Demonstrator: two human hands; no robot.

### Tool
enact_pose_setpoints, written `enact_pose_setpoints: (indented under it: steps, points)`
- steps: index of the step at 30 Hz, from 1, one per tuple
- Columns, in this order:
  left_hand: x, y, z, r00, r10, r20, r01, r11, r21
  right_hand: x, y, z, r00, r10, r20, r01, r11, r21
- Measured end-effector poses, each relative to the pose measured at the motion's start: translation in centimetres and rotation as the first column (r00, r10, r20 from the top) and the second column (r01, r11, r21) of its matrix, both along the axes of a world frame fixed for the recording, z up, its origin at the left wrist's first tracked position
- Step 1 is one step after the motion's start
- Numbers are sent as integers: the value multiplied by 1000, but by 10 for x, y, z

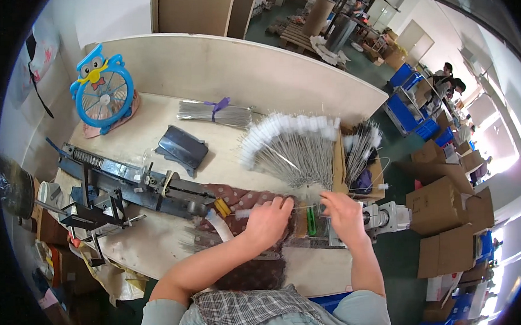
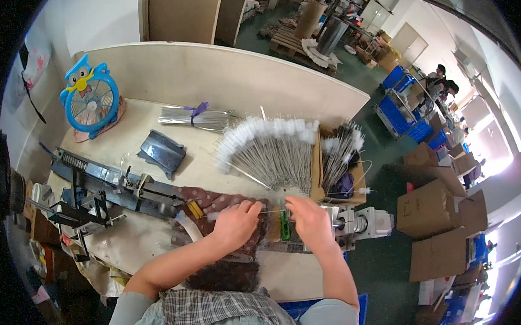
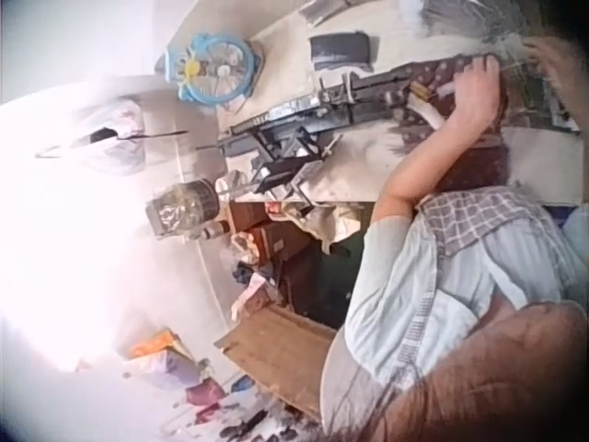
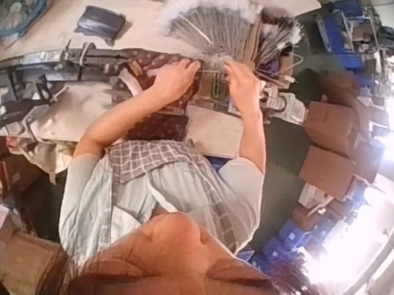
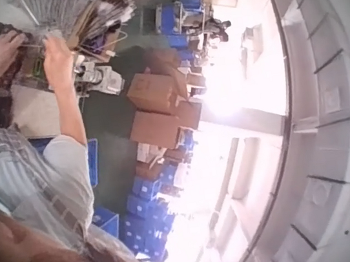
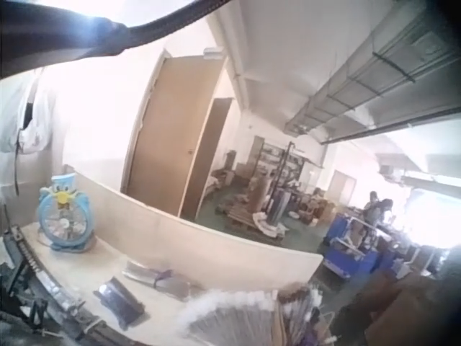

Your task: Using a manual machine and a screwdriver to assemble brush components by inserting bristles into holders and securing them.

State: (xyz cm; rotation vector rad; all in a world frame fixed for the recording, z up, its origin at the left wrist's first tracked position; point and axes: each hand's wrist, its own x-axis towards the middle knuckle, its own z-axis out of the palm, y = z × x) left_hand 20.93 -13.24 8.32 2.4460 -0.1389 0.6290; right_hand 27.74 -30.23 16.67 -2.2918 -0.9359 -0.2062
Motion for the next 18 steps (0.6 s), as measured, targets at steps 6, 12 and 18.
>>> enact_pose_setpoints:
  steps: [6, 12, 18]
  points:
    - [22, 5, -6, 999, 26, -31, -18, 973, 230, 21, -8, -22, 998, -26, 58, 29, 998, -50]
    - [30, 0, -24, 980, -41, -196, 118, 911, 395, 36, -11, -40, 998, -54, 44, 58, 994, -94]
    - [80, 34, -22, 963, 105, -248, 78, 774, 628, 27, -5, -26, 979, 82, -187, -93, 994, -52]
